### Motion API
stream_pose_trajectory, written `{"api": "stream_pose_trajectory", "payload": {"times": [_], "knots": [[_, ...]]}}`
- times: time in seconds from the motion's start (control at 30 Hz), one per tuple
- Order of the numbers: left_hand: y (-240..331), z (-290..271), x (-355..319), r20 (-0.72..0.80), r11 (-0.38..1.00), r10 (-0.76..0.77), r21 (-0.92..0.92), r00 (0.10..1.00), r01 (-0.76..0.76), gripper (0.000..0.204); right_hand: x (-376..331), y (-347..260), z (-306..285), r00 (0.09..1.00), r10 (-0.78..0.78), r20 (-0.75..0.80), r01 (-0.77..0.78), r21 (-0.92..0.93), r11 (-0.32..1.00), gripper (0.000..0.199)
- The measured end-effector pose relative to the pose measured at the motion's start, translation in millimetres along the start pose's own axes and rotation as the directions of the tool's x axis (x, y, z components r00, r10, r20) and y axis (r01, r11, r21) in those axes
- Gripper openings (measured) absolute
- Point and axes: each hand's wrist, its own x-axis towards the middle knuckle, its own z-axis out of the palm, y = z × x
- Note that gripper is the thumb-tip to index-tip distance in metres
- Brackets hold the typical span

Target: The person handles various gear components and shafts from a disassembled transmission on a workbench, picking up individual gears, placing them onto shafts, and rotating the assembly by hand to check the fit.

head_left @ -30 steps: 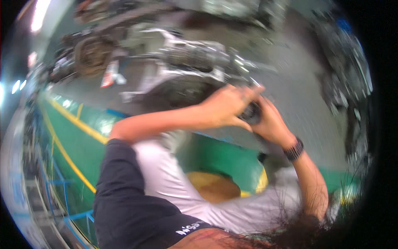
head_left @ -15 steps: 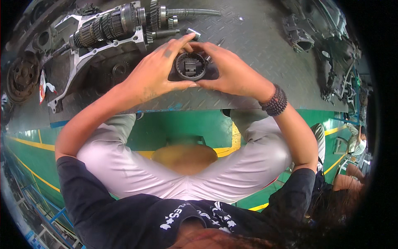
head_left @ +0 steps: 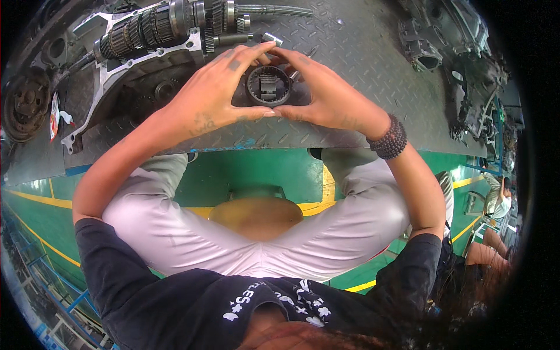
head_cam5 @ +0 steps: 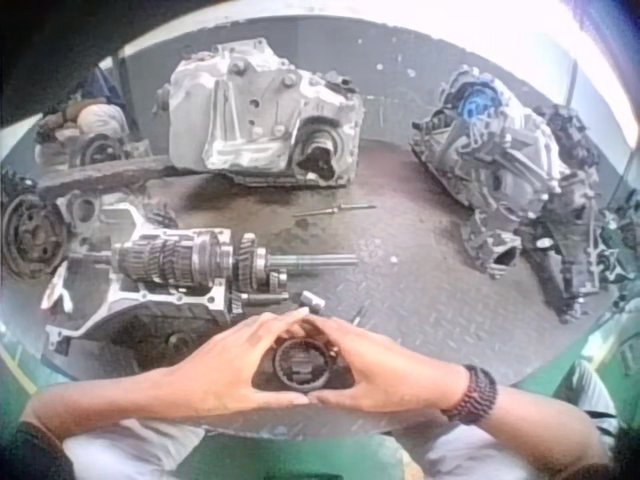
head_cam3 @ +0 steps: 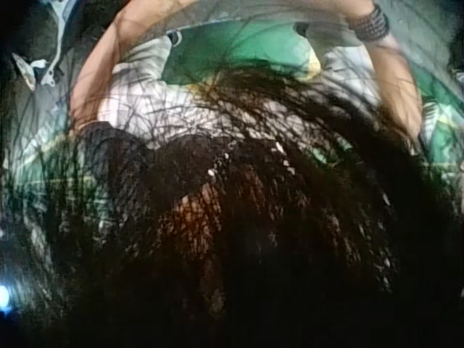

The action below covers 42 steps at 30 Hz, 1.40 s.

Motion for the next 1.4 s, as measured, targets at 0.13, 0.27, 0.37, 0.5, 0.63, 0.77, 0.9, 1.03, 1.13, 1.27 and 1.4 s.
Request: {"api": "stream_pose_trajectory", "payload": {"times": [0.13,0.27,0.37,0.5,0.63,0.77,0.9,1.03,1.13,1.27,1.4], "knots": [[2,-1,0,0.007,0.999,0.012,0.034,1.000,-0.013,0.100,1,-1,0,0.999,0.036,0.014,-0.036,-0.001,0.999,0.102],[3,0,1,0.016,0.997,0.012,0.082,1.000,-0.013,0.101,0,-4,-2,0.998,0.059,0.026,-0.059,0.006,0.998,0.092],[2,1,2,0.024,0.994,0.026,0.103,0.999,-0.028,0.097,1,-5,-1,0.998,0.063,0.011,-0.063,0.002,0.998,0.088],[0,2,2,0.022,0.994,0.016,0.103,1.000,-0.018,0.093,0,-4,1,0.999,0.053,-0.002,-0.053,-0.028,0.998,0.085],[0,2,1,0.041,0.993,0.023,0.116,0.999,-0.027,0.087,0,-1,2,0.997,0.076,-0.002,-0.076,-0.051,0.996,0.082],[-1,4,0,0.054,0.991,-0.001,0.132,0.999,-0.006,0.081,0,3,3,0.997,0.072,-0.007,-0.072,-0.062,0.995,0.078],[-3,6,-1,0.051,0.992,-0.002,0.123,0.999,-0.005,0.078,1,7,1,0.997,0.079,-0.005,-0.079,-0.065,0.995,0.075],[-5,6,0,0.040,0.990,0.025,0.136,0.999,-0.030,0.075,0,9,1,0.997,0.080,-0.016,-0.081,-0.089,0.993,0.072],[-5,5,1,0.012,0.988,0.037,0.149,0.999,-0.039,0.073,1,8,2,0.997,0.042,-0.059,-0.049,-0.124,0.991,0.069],[-5,5,1,-0.011,0.985,0.046,0.166,0.999,-0.044,0.070,1,6,-2,0.995,-0.028,-0.092,0.012,-0.164,0.986,0.062],[-6,5,1,-0.054,0.978,0.090,0.193,0.994,-0.079,0.068,4,6,-6,0.992,-0.046,-0.117,0.027,-0.161,0.987,0.053]]}}
